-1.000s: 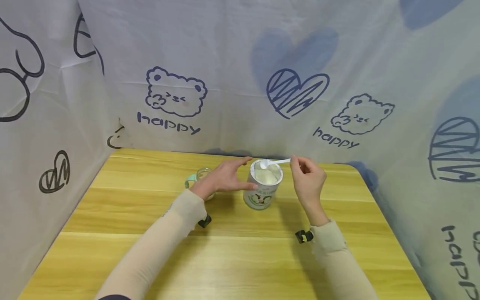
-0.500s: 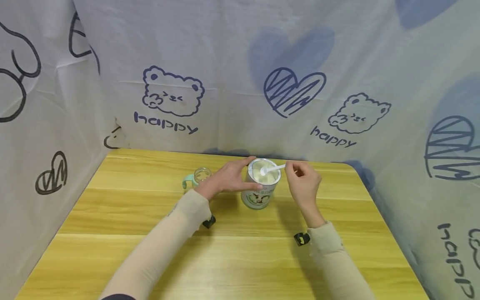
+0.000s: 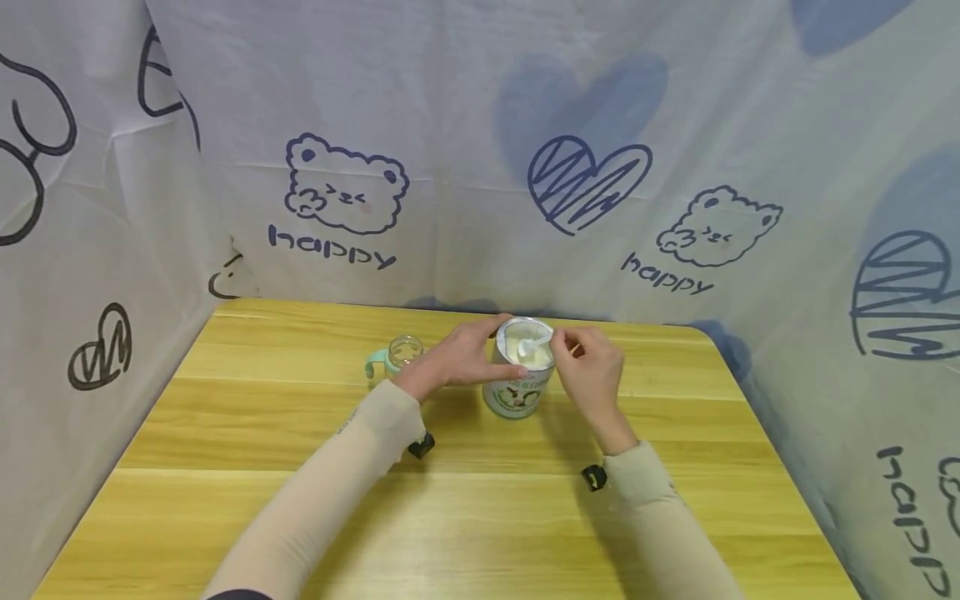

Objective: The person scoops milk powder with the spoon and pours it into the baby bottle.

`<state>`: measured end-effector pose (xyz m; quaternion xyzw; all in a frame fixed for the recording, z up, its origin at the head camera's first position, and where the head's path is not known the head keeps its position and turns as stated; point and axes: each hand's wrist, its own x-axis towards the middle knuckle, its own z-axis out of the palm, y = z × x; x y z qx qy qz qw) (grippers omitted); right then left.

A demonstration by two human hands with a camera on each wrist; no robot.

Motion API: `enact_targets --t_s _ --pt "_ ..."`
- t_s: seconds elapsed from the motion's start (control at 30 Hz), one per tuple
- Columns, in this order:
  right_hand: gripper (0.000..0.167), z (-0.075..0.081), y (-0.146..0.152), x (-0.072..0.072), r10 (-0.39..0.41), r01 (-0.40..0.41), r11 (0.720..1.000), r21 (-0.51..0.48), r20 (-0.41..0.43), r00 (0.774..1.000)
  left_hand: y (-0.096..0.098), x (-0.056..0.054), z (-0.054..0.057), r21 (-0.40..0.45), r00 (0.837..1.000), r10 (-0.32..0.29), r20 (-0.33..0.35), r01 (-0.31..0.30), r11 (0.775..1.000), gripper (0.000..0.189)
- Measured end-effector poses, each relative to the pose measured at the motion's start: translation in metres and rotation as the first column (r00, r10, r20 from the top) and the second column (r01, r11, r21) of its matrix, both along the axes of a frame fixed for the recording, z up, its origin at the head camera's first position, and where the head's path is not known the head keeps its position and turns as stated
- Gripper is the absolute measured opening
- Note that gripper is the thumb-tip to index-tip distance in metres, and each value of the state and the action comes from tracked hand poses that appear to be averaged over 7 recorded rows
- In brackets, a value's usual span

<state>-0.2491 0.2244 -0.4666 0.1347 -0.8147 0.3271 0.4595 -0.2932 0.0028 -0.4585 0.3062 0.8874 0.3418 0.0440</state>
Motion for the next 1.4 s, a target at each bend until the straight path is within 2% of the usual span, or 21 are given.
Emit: enact_targets --t_s 0.33,0.5,0.8,0.93,1.1,1.2,1.4 --pt "0.017 -0.004 -0.014 -0.001 -0.027 0.04 0.986 0.159 -0.083 0.996 0.001 0.002 0.0 0.008 1.0 -0.004 0.006 0.004 1.0 0.108" --pt "0.015 -0.007 -0.019 -0.003 -0.026 0.044 0.986 0.16 -0.109 0.994 0.001 0.002 0.001 0.004 1.0 -0.008 -0.002 0.008 1.0 0.11" --pt "0.015 -0.006 -0.024 -0.003 -0.025 0.033 0.992 0.125 -0.065 0.998 0.0 0.001 0.001 -0.002 1.0 -0.019 -0.011 0.019 1.0 0.11" --pt "0.013 -0.004 -0.025 -0.001 0.01 -0.008 0.994 0.108 -0.018 1.0 0.0 0.0 0.001 -0.002 1.0 -0.02 -0.012 0.02 1.0 0.11" --pt "0.013 0.001 -0.023 0.001 0.085 -0.093 0.99 0.103 0.083 0.993 0.0 -0.001 0.002 0.008 1.0 -0.026 -0.012 0.026 1.0 0.108" --pt "0.013 0.006 -0.02 0.003 0.132 -0.152 0.981 0.117 0.168 0.977 0.0 -0.001 0.002 0.008 1.0 -0.027 -0.016 0.027 1.0 0.106" --pt "0.015 0.013 -0.01 0.003 0.187 -0.241 0.961 0.134 0.326 0.927 0.0 -0.002 0.002 0.01 1.0 -0.024 -0.004 0.024 1.0 0.106"
